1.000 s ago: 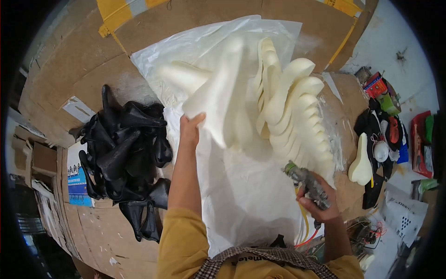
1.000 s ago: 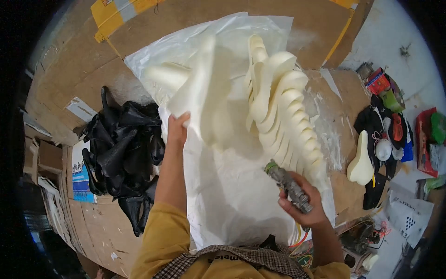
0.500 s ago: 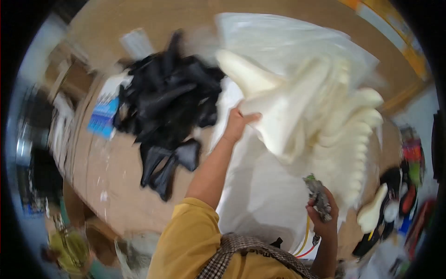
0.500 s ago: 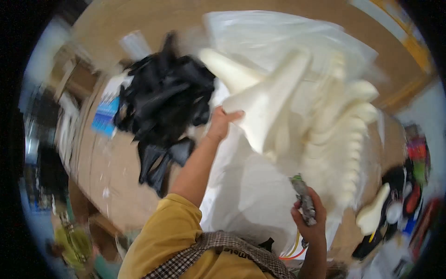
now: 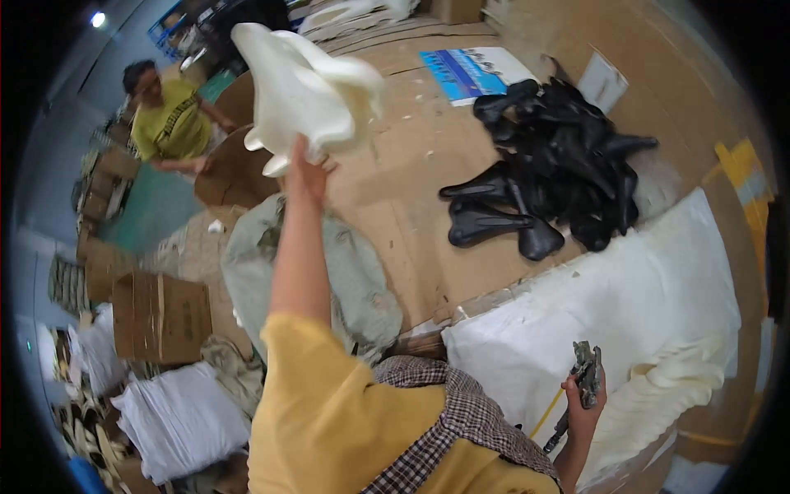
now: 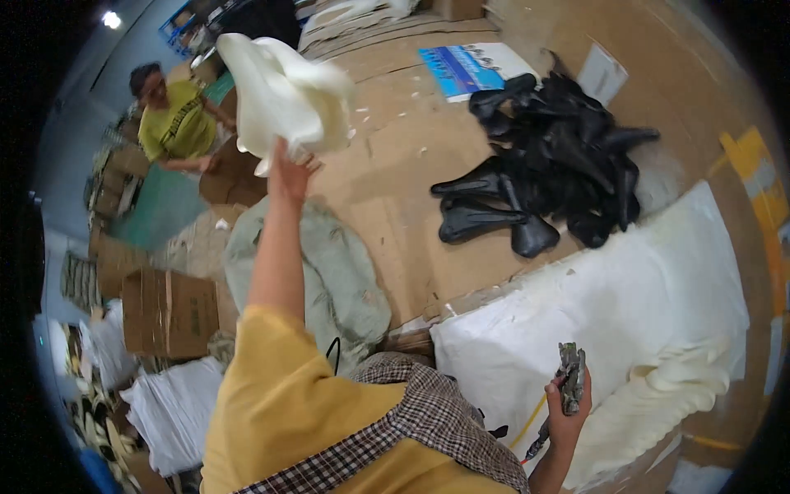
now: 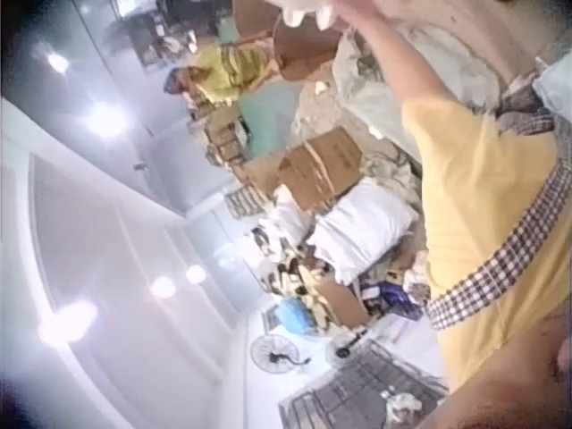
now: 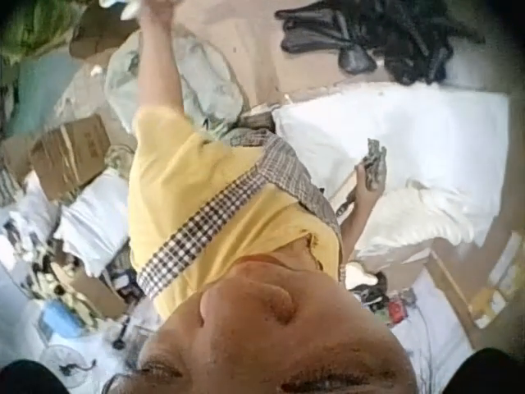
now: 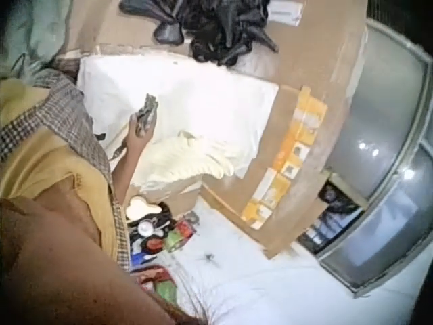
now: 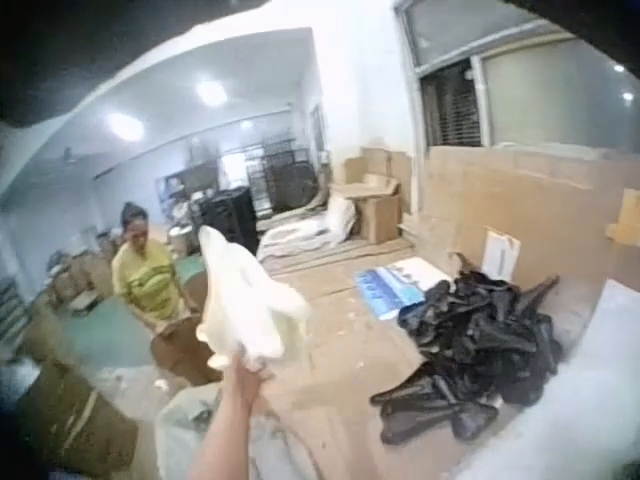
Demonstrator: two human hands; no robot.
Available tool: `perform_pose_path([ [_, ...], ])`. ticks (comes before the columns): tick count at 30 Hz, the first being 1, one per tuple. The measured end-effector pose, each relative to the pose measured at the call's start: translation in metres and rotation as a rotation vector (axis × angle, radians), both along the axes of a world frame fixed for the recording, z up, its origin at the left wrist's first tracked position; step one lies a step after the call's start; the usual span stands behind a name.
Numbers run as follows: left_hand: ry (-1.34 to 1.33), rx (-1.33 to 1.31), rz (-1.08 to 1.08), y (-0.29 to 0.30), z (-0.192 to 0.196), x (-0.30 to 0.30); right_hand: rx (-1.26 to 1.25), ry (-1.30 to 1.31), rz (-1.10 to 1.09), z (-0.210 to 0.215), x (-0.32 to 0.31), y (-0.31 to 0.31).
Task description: Applying adhesive to foam bicycle seat padding components and preparing them for assembly in a manufacturing facility.
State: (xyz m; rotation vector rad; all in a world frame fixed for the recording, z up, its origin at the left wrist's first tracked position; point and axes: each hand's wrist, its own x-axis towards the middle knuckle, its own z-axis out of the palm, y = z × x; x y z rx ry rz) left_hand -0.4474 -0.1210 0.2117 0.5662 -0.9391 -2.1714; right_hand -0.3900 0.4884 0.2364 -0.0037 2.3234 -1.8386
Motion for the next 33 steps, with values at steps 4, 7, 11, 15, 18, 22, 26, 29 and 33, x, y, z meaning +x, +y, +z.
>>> perform_pose_path([
  [4,-0.316,0.157,0.448,-0.068,0.026,0.054,0.029,0.026,0.095,0.026,0.009,-0.032],
  [7,-0.313,0.066,0.177,-0.034,-0.028,0.076,0.094,0.02,0.157,0.048,0.018,-0.042],
  [11,-0.302,0.32,0.026,0.038,-0.124,0.08,0.12,0.032,0.116,0.046,0.052,-0.041],
  [15,-0.392,0.303,-0.269,0.131,-0.117,0.007,0.094,0.047,-0.079,0.046,0.094,-0.022],
  [18,-0.266,0.026,-0.607,0.198,-0.096,-0.044,0.134,0.075,-0.213,0.058,0.138,-0.007],
  [22,-0.299,-0.114,-0.844,0.239,-0.063,-0.077,0.0,0.018,-0.455,0.055,0.182,-0.01],
  [26,-0.279,-0.198,-1.056,0.318,-0.087,-0.106,-0.011,-0.011,-0.757,0.064,0.257,-0.005],
  [29,-0.279,-0.327,-1.288,0.417,-0.096,-0.088,0.046,-0.019,-0.916,0.052,0.327,0.011],
  [33,-0.252,-0.549,-1.543,0.538,-0.101,-0.029,0.064,-0.087,-1.013,0.035,0.371,0.027],
])
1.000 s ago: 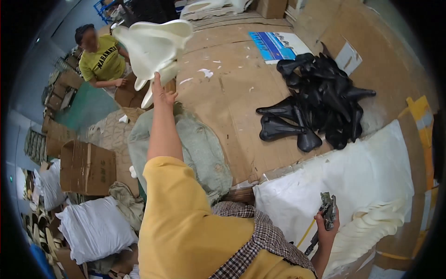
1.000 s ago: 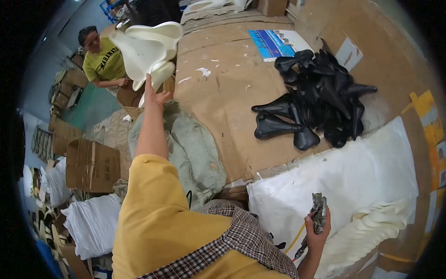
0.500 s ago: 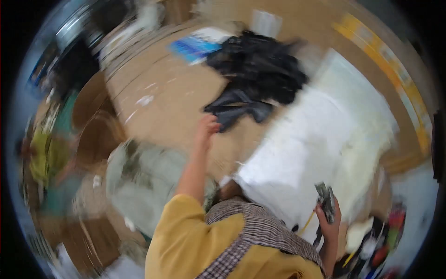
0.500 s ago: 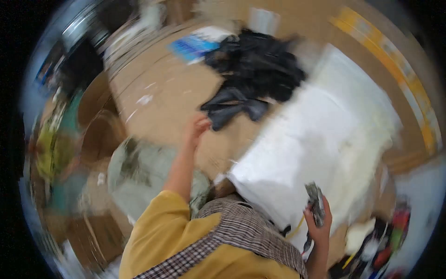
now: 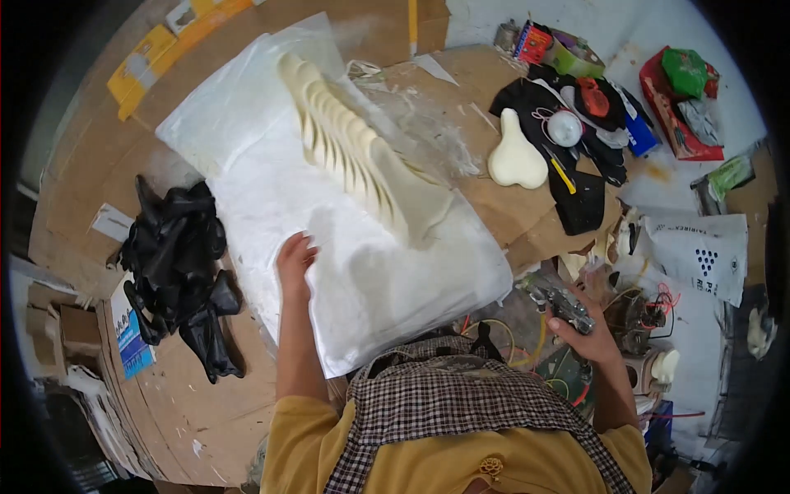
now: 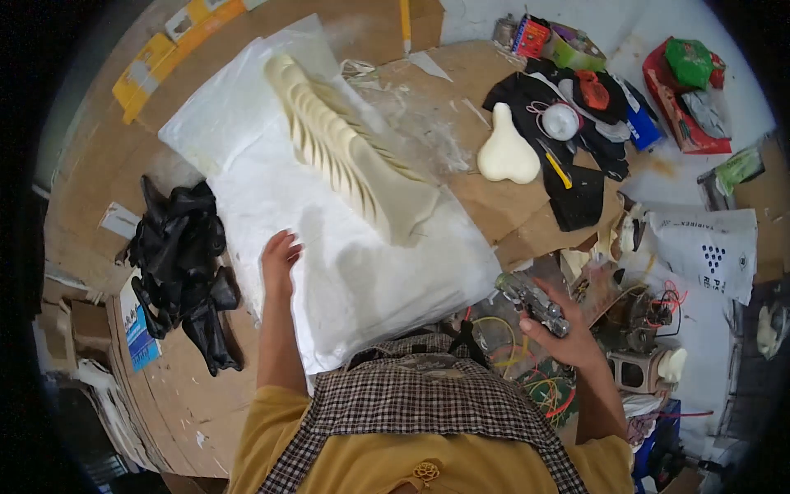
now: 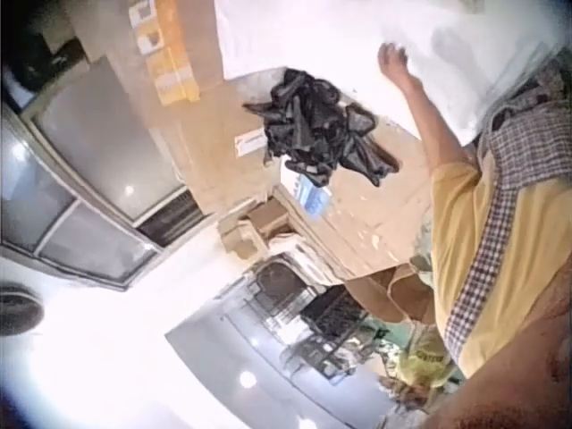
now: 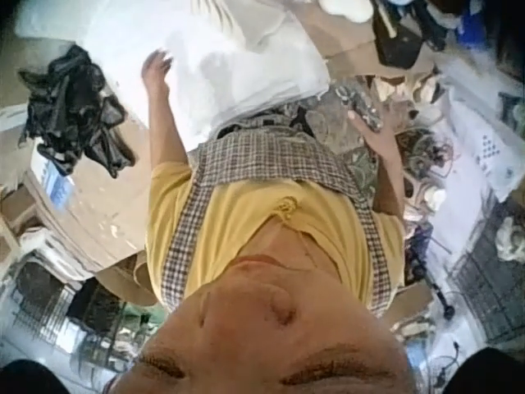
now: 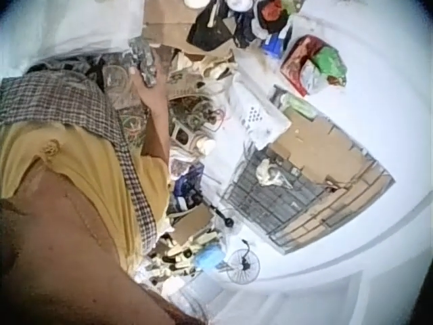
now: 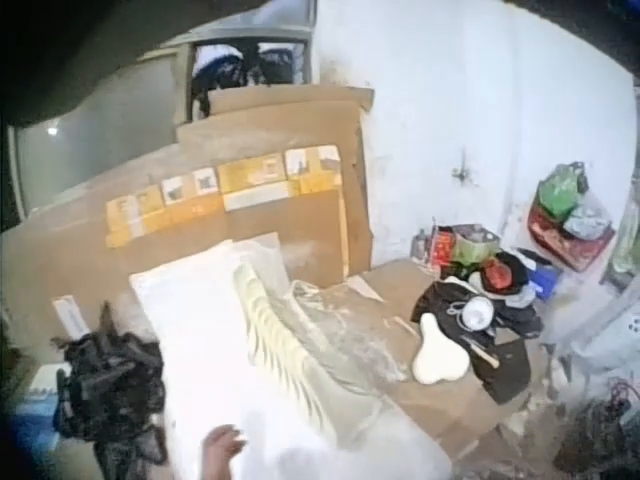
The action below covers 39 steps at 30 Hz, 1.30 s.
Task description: Applying adhesive to foam bicycle seat padding components and preparing them for assembly in a manufacturing facility.
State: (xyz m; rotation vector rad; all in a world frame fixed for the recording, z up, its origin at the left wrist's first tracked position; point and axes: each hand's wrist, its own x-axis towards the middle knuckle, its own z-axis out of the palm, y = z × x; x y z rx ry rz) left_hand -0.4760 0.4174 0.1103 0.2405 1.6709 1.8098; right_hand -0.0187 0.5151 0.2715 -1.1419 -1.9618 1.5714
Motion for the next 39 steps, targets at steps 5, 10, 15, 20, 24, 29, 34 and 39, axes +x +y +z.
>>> perform_pose_path([
  [5,0.443,-0.256,-0.307,0.088,-0.051,0.093,-0.09,0.184,0.022,0.012,0.002,0.029],
  [10,0.926,-0.509,-0.019,0.116,-0.05,0.132,-0.197,0.404,0.009,0.017,0.014,0.056],
  [15,0.903,-0.422,0.059,0.099,-0.03,0.135,-0.163,0.324,0.17,-0.02,0.038,0.091],
  [20,0.917,-0.402,0.232,0.022,0.008,0.112,-0.235,0.104,0.22,-0.036,0.038,0.117],
  [24,0.655,-0.256,0.435,-0.044,-0.004,0.088,-0.206,0.333,0.181,-0.011,0.027,0.118],
  [29,0.496,-0.111,0.347,-0.022,-0.022,0.095,-0.122,0.447,0.211,0.006,0.038,0.105],
  [34,0.415,-0.047,0.106,0.095,-0.055,0.118,-0.137,0.315,0.148,-0.016,0.065,0.081],
  [39,0.997,-0.398,0.199,0.146,-0.064,0.131,-0.119,0.308,0.165,-0.019,0.067,0.077],
])
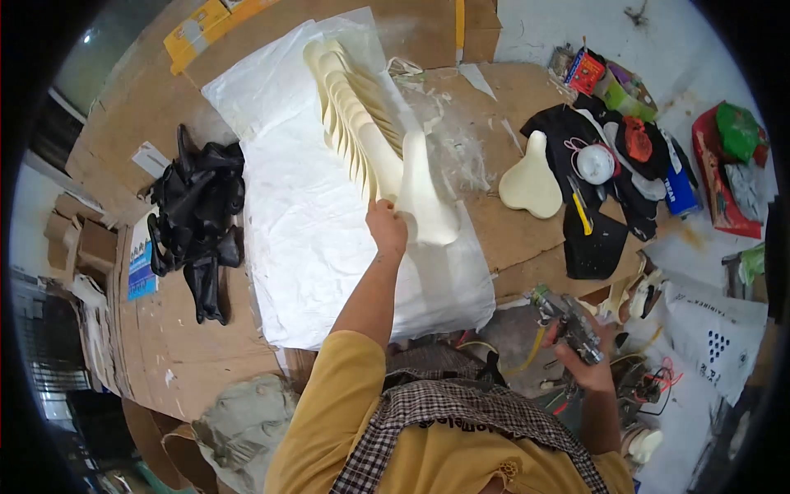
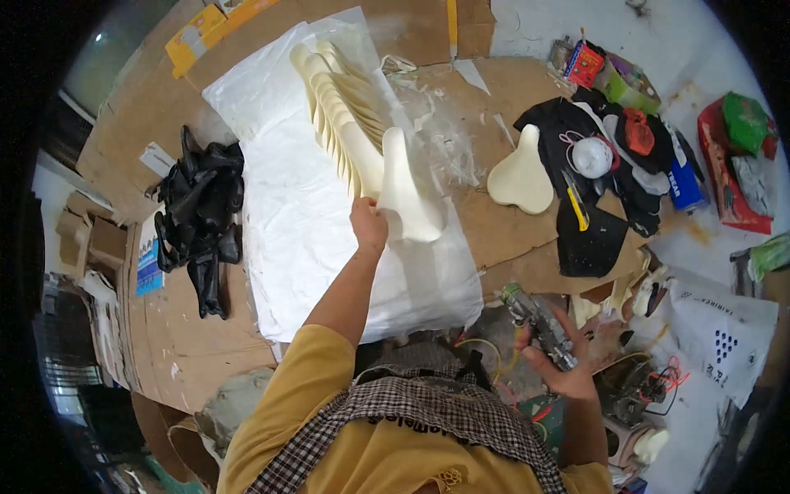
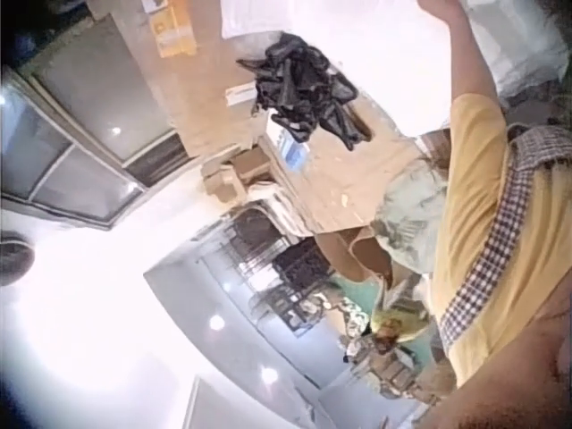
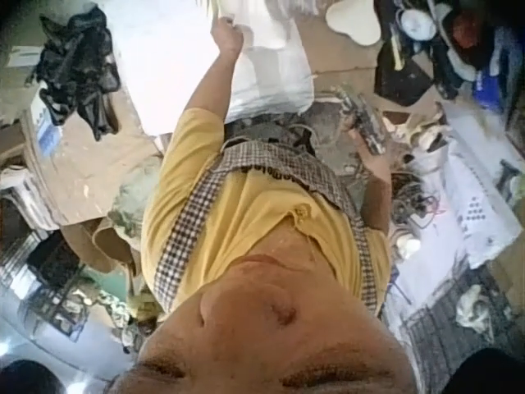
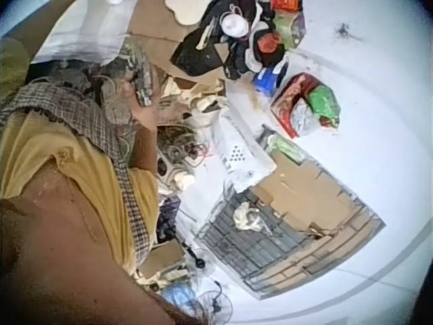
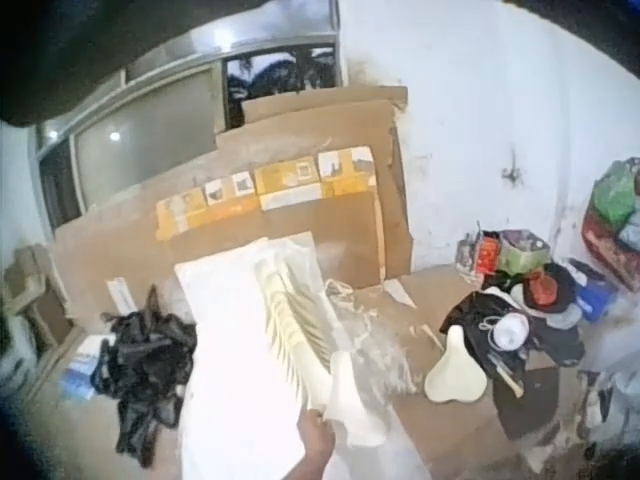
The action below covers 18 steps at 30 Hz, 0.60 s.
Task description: Applying adhesive to foam bicycle seat padding components and preparing them for assembly in a manufacturing facility.
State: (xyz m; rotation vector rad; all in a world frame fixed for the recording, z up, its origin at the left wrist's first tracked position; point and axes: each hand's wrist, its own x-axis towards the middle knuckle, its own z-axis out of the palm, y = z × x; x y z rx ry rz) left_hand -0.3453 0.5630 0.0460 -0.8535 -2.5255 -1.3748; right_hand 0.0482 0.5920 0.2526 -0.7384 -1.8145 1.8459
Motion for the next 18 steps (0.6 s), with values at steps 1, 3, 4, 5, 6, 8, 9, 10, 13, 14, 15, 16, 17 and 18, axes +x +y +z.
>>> perform_pose_path([
  [1,0.019,-0.084,0.061,0.003,0.0,0.003,-0.014,0.004,-0.021,0.001,-0.003,-0.001],
  [3,-0.132,-0.01,0.002,-0.006,0.017,0.008,-0.027,-0.032,-0.033,-0.004,0.001,0.006],
  [4,-0.16,0.028,-0.014,-0.02,0.026,0.015,-0.042,-0.051,-0.037,-0.007,0.001,0.01],
  [5,-0.21,0.171,0.004,-0.044,0.011,0.007,-0.044,-0.043,-0.027,-0.008,-0.004,0.014],
  [6,-0.263,0.312,0.012,-0.069,-0.006,-0.001,-0.04,-0.12,0.018,-0.009,-0.01,0.019],
  [8,-0.501,0.491,-0.064,-0.107,0.017,0.008,-0.047,-0.208,0.021,-0.013,-0.013,0.028],
  [9,-0.475,0.469,-0.033,-0.133,0.022,0.006,-0.045,-0.19,0.027,-0.012,-0.019,0.033],
  [10,-0.451,0.447,-0.005,-0.156,0.023,0.002,-0.042,-0.175,0.032,-0.012,-0.024,0.036],
  [13,-0.449,0.357,0.152,-0.217,0.017,-0.008,0.024,0.039,0.045,0.02,-0.045,0.039],
  [14,-0.465,0.331,0.182,-0.22,0.021,-0.007,0.052,0.172,0.069,0.029,-0.05,0.042],
  [15,-0.497,0.383,0.16,-0.214,0.022,-0.006,0.081,0.229,0.071,0.03,-0.05,0.045],
  [16,-0.494,0.452,0.087,-0.213,0.018,-0.007,0.075,0.234,0.093,0.028,-0.052,0.047],
  [17,-0.511,0.44,0.046,-0.197,0.02,-0.006,0.06,0.21,0.082,0.026,-0.051,0.049],
  [18,-0.529,0.43,0.003,-0.175,0.021,-0.006,0.047,0.184,0.07,0.024,-0.052,0.051],
])
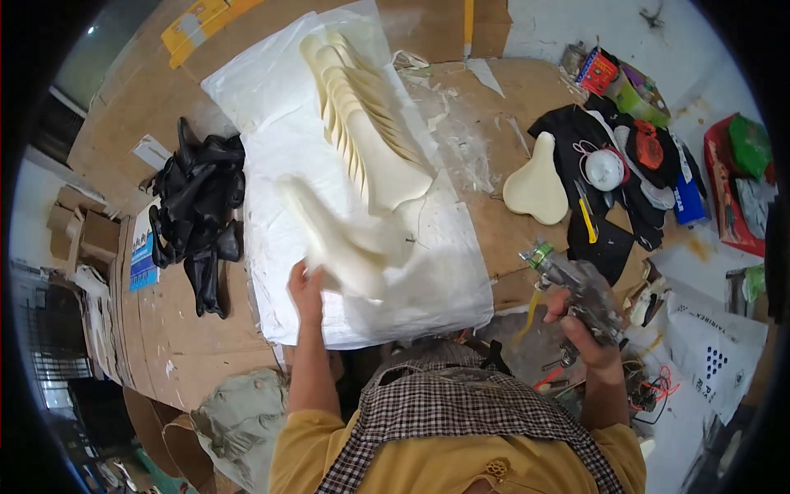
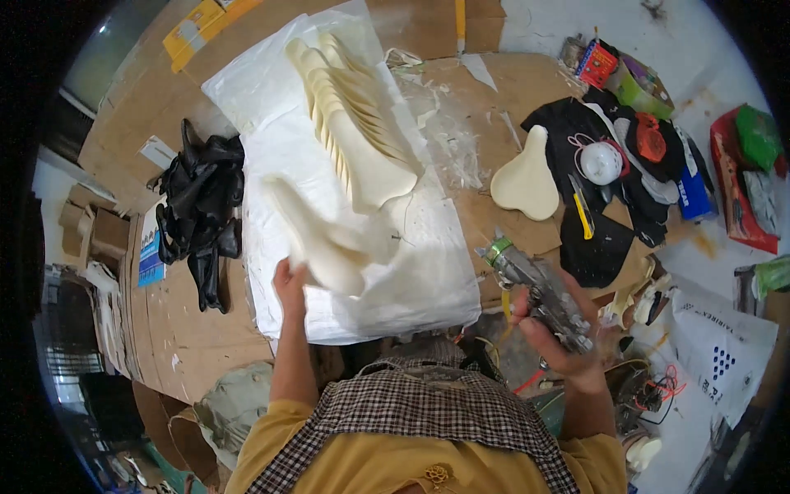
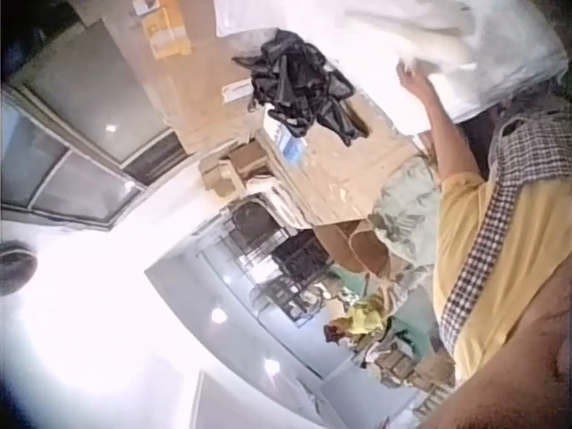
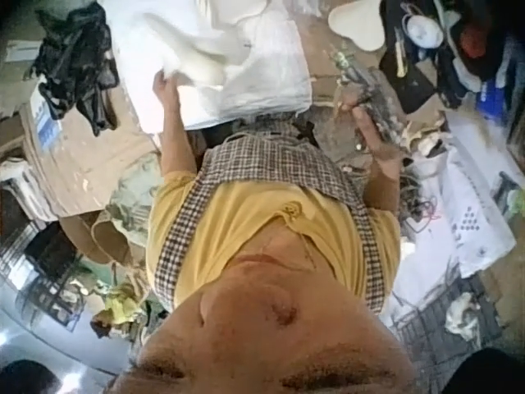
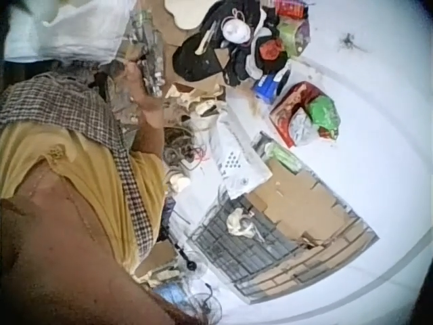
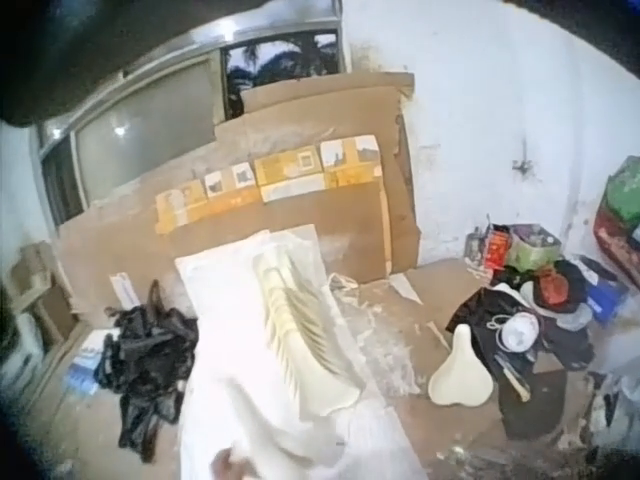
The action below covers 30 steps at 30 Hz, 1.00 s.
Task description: Applying adhesive to foam bicycle seat padding components and preparing them for assembly in a manufacturing facility.
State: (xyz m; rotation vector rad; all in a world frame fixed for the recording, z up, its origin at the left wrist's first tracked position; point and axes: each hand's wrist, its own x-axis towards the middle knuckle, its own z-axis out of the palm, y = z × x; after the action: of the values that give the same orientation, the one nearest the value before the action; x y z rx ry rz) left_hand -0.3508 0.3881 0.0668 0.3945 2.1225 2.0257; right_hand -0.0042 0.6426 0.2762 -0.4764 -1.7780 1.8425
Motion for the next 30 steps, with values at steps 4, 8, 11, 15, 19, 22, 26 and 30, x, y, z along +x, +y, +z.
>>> perform_pose_path([
  [4,0.091,-0.013,-0.164,0.115,-0.011,-0.007,0.0,-0.137,0.005,-0.018,0.001,0.001],
  [8,0.615,-0.439,-0.151,0.189,-0.007,-0.018,0.075,-0.189,0.014,-0.025,0.007,-0.001],
  [11,0.559,-0.491,0.01,0.201,-0.006,-0.019,0.075,-0.198,0.003,-0.027,0.01,-0.003],
  [15,0.523,-0.425,0.044,0.184,0.011,-0.008,0.073,-0.241,-0.025,-0.041,0.008,-0.007],
  [19,0.475,-0.427,0.048,0.126,0.042,0.02,0.105,-0.334,0.076,-0.048,-0.003,-0.01],
  [22,0.363,-0.416,0.171,0.065,0.089,0.046,0.153,-0.314,0.1,-0.043,-0.002,-0.007],
  [26,0.481,-0.421,0.58,-0.067,0.145,0.075,0.184,-0.265,0.222,-0.021,0.002,-0.011],
  [30,0.403,-0.602,1.081,-0.285,0.222,0.087,0.104,-0.249,0.313,-0.007,-0.024,-0.032],
])
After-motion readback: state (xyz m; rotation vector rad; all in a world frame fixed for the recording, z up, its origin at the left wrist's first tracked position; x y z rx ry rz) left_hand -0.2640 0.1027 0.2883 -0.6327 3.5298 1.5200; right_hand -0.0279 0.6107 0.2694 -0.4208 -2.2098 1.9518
